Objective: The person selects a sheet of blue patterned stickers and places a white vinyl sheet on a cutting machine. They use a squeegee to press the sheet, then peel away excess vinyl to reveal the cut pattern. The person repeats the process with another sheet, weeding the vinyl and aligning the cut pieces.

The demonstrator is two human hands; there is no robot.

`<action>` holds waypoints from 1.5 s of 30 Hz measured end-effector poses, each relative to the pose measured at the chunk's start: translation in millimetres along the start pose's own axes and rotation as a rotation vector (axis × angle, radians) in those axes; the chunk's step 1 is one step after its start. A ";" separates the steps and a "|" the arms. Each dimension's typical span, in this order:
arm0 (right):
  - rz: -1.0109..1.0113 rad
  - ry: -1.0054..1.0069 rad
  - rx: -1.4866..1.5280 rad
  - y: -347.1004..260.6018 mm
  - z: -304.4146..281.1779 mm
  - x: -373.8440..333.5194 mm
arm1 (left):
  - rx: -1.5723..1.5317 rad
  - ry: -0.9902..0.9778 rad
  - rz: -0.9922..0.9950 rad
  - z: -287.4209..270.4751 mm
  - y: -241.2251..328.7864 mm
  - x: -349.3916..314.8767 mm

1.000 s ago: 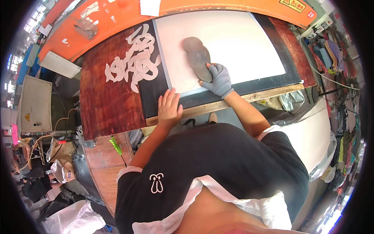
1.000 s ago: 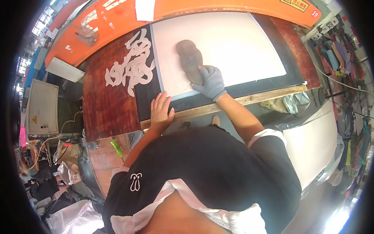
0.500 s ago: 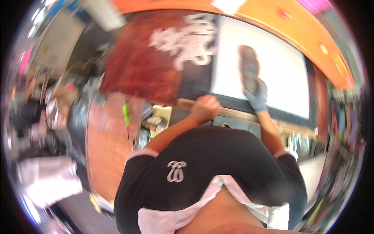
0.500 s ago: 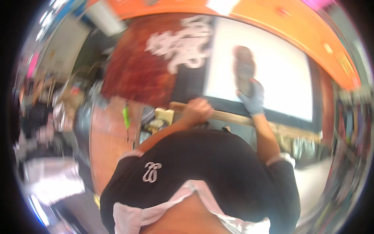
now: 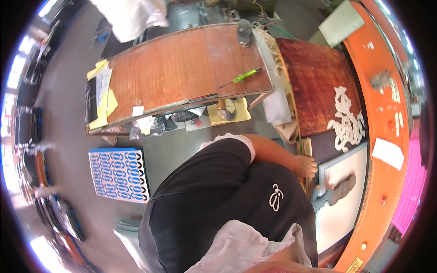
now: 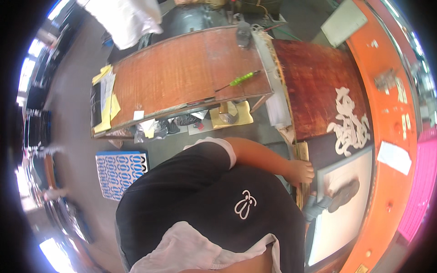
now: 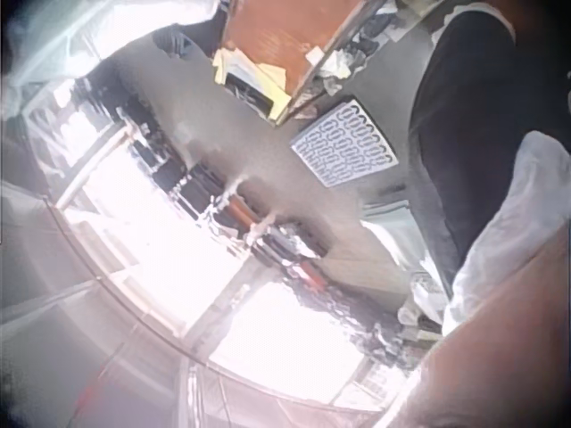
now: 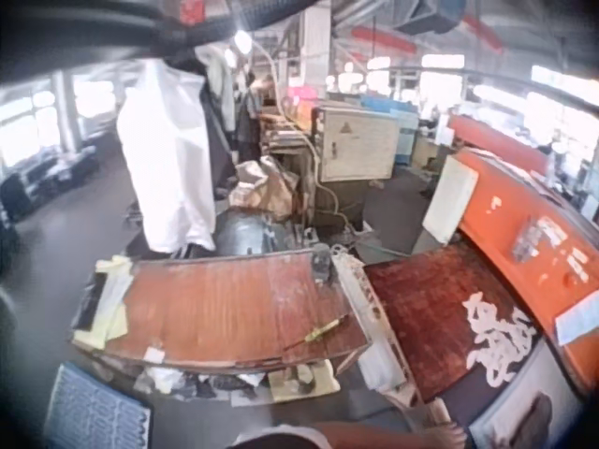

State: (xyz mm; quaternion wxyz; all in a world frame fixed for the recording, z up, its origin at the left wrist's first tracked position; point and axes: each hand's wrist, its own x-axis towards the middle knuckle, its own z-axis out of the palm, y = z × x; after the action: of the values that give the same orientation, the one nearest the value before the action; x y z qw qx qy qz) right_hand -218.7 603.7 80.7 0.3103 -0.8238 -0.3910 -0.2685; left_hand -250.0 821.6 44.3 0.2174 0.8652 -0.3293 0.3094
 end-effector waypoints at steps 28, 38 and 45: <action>0.525 0.202 -0.456 -11.4 -81.4 -84.7 | 0.013 -0.223 0.097 -27.5 -6.5 14.2; 0.345 0.294 -0.430 -14.4 -83.9 -104.7 | 0.104 -0.078 0.115 -17.6 12.5 -1.0; 0.386 0.422 -0.124 7.3 -100.5 -123.4 | 0.165 0.099 -0.168 27.0 40.2 -5.6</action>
State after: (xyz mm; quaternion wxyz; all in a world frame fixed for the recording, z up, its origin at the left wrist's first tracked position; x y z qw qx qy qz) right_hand -300.7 468.7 60.6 0.3793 -0.8263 -0.1368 -0.3933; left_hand -271.0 780.8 28.2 0.1868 0.8884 -0.2179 0.3582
